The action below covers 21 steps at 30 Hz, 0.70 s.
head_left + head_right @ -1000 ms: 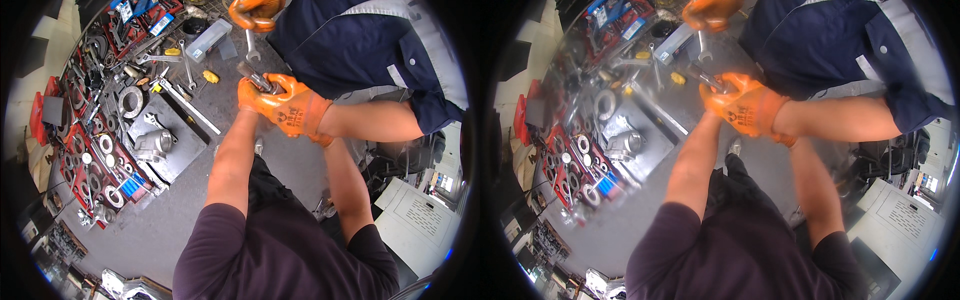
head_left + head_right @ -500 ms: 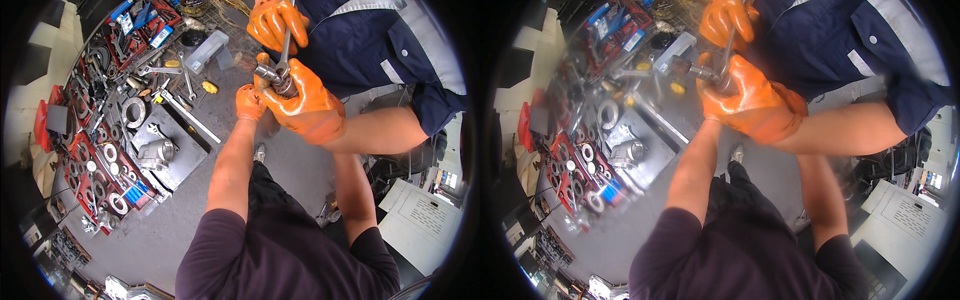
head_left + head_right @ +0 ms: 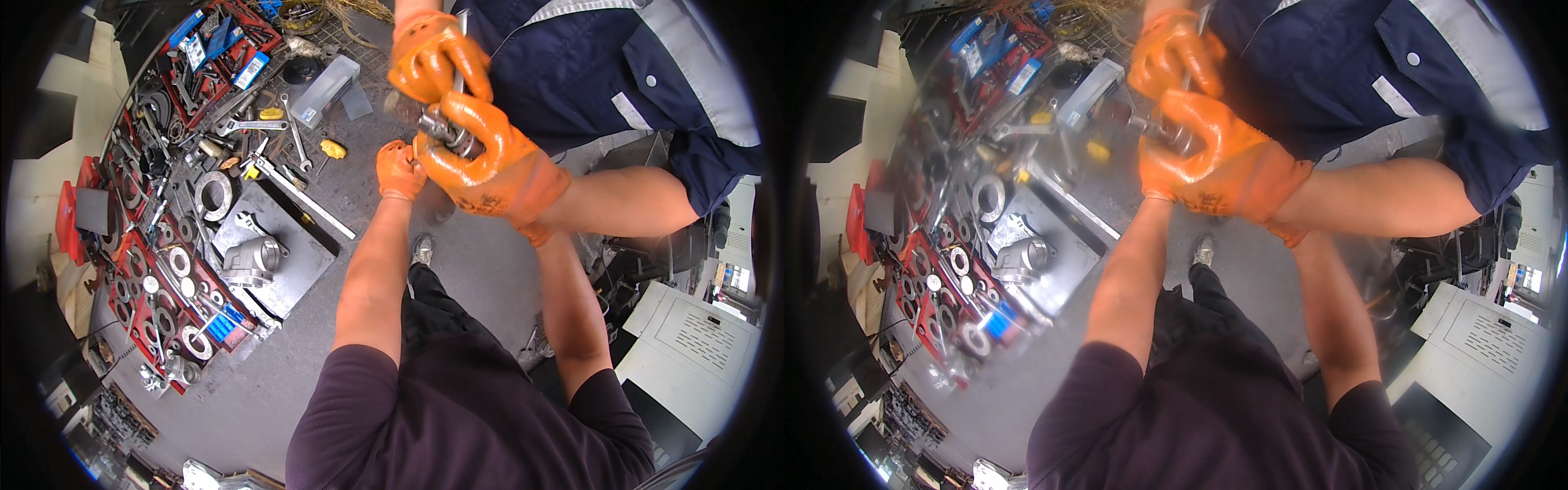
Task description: The person operates a CNC machine control panel, then walks to a workbench to assemble a metal part with a coworker using a wrench. The person then uses a pneumatic tool to deburr the interior of a metal casting.
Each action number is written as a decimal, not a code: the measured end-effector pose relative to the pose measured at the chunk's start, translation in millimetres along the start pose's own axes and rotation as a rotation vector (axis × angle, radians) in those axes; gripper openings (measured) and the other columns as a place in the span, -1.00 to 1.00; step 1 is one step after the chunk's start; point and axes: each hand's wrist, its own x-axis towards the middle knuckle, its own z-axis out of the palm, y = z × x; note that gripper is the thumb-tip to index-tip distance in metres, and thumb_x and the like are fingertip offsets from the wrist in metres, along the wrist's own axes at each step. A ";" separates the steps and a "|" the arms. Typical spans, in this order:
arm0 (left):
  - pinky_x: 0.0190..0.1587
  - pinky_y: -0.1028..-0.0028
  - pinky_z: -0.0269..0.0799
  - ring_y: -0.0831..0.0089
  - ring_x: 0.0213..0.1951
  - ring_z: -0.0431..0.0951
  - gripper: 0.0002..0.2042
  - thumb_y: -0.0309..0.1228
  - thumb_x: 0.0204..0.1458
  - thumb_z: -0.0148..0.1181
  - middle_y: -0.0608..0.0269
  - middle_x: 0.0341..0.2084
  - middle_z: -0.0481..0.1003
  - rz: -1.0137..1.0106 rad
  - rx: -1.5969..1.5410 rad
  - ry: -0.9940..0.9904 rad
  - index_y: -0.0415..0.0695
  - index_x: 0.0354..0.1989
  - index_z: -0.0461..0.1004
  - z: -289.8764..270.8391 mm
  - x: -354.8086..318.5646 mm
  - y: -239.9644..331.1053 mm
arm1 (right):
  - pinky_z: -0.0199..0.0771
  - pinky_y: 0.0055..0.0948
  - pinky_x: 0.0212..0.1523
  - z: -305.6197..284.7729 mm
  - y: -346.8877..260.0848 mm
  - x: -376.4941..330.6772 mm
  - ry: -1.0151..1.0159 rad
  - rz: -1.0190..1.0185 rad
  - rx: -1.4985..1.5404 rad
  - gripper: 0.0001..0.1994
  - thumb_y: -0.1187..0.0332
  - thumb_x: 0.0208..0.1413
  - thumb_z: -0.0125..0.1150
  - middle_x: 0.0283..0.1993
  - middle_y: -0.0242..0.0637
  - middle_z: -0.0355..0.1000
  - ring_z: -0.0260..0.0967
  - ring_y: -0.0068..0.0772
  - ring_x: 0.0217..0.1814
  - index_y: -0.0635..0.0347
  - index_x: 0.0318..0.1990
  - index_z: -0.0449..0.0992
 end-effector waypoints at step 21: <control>0.05 0.23 0.53 0.11 -0.12 0.65 -0.60 -0.16 0.22 0.20 -0.04 -0.13 0.59 -0.088 -0.179 0.120 -0.09 0.14 0.49 -31.7 25.7 54.1 | 0.40 -0.25 0.26 53.5 9.5 -35.8 -0.088 -0.186 -0.477 -0.37 0.27 0.11 0.46 0.31 -0.24 0.41 0.41 -0.27 0.27 0.11 0.33 0.35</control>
